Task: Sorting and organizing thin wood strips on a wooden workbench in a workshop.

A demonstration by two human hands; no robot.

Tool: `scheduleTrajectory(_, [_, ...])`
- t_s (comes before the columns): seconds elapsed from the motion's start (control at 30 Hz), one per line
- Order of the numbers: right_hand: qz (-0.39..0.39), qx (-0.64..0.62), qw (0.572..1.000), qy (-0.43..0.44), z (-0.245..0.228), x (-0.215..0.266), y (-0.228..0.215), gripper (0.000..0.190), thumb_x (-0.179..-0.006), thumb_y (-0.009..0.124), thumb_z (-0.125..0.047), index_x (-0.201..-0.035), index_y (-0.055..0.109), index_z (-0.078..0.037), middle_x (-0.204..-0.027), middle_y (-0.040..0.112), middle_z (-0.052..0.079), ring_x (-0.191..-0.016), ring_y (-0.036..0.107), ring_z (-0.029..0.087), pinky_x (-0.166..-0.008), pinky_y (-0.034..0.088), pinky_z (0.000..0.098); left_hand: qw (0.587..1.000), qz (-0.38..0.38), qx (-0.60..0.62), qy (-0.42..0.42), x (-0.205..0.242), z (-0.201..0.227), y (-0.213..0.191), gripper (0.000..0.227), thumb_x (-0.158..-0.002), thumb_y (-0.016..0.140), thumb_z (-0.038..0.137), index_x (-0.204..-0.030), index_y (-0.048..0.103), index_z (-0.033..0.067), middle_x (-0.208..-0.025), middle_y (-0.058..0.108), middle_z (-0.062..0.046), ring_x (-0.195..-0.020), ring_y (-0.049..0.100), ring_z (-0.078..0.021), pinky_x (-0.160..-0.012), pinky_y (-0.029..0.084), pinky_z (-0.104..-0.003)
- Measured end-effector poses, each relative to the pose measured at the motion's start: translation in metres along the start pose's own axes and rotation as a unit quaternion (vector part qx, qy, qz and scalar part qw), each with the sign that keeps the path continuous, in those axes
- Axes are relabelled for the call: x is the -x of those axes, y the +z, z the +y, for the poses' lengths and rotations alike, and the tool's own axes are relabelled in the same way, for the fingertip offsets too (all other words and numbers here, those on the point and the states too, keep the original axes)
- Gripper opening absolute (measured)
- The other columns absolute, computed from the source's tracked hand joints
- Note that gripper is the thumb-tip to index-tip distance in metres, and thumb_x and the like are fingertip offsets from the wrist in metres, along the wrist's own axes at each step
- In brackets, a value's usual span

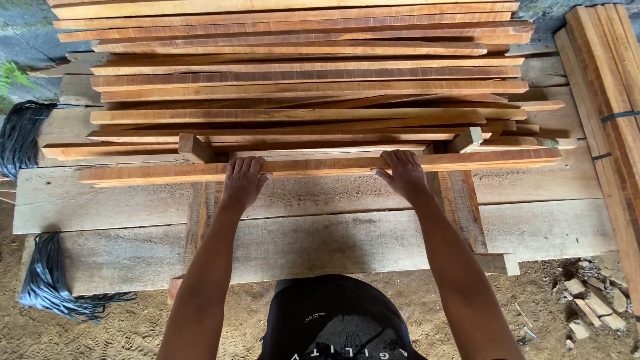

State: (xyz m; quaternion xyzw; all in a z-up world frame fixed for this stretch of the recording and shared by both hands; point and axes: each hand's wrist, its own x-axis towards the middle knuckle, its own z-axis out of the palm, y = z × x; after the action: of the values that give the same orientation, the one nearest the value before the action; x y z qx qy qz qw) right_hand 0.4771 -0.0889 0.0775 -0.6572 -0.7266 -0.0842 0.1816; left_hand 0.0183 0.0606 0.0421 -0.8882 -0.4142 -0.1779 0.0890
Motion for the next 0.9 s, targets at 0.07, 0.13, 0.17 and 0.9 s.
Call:
scheduleTrajectory(0.07, [-0.049,-0.011,0.999,0.021,0.004,-0.002,-0.001,0.049,-0.091,0.069,-0.057,-0.120,0.064,-0.017,-0.102,0.069,0.008,-0.103,0.069,0.028,-0.106,0.046,0.0449,0.999,-0.032,0.005,-0.013,0.001,-0.003,0.005,0.050,-0.094,0.061,0.057,-0.129,0.057,0.0224,-0.113,0.064,-0.001,-0.111,0.063,-0.0198,-0.111,0.040,-0.043])
scheduleTrajectory(0.13, [-0.058,-0.013,0.998,0.025,0.008,-0.003,0.001,0.050,-0.090,0.070,-0.057,-0.119,0.064,-0.016,-0.101,0.069,0.008,-0.102,0.069,0.029,-0.105,0.046,0.0451,0.999,-0.037,0.013,-0.014,0.001,-0.004,0.003,0.052,-0.094,0.059,0.060,-0.129,0.057,0.0220,-0.113,0.064,-0.001,-0.112,0.063,-0.0200,-0.111,0.040,-0.042])
scheduleTrajectory(0.17, [-0.067,-0.015,0.997,0.028,0.010,-0.004,0.002,0.051,-0.089,0.072,-0.056,-0.118,0.065,-0.015,-0.100,0.070,0.009,-0.101,0.070,0.029,-0.105,0.047,0.0453,0.999,-0.042,0.021,-0.016,0.001,-0.004,0.003,0.055,-0.094,0.057,0.063,-0.129,0.057,0.0216,-0.114,0.064,-0.002,-0.112,0.063,-0.0201,-0.111,0.039,-0.042])
scheduleTrajectory(0.9, [0.026,0.090,0.992,-0.083,0.046,-0.002,0.012,0.043,-0.079,0.079,-0.045,-0.108,0.057,-0.023,-0.084,0.065,-0.004,-0.080,0.070,0.018,-0.074,0.055,0.0356,0.986,0.088,-0.071,0.125,-0.014,-0.030,-0.001,0.039,-0.082,0.072,0.047,-0.102,0.054,0.0189,-0.081,0.060,0.005,-0.080,0.068,-0.0142,-0.086,0.054,-0.034])
